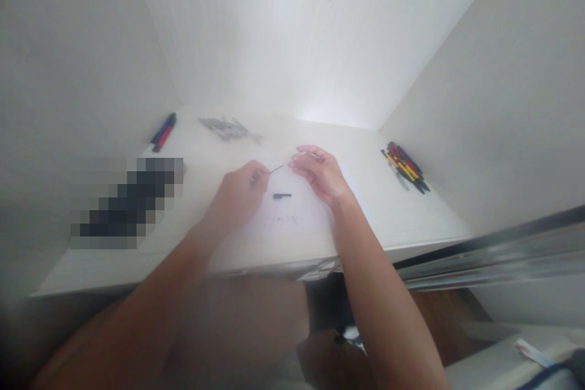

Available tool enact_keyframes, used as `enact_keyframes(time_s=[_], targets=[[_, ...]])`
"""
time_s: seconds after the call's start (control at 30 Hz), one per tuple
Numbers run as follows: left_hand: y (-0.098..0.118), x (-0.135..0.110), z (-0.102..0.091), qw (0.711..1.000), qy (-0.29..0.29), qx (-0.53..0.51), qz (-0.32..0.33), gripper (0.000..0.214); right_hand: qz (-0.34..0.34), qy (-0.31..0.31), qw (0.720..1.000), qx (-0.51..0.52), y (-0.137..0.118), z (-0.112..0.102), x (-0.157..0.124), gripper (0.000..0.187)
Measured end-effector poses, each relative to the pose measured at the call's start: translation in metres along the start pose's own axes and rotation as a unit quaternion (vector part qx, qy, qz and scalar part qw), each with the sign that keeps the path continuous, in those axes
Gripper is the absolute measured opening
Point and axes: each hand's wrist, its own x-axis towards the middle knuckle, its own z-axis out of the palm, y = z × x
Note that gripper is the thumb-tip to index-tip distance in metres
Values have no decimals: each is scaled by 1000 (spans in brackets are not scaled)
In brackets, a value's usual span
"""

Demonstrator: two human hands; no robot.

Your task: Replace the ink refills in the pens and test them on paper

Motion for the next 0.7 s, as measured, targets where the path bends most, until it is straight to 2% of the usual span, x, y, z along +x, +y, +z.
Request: enact_keyframes(time_s=[0.33,0.7], targets=[[3,-2,-2,1000,-4,8,2,18,-2,-14,1000,4,0,5,-2,37],[3,-2,-3,1000,-17,9,-1,18,7,-27,999,-32,1,5,-3,39]])
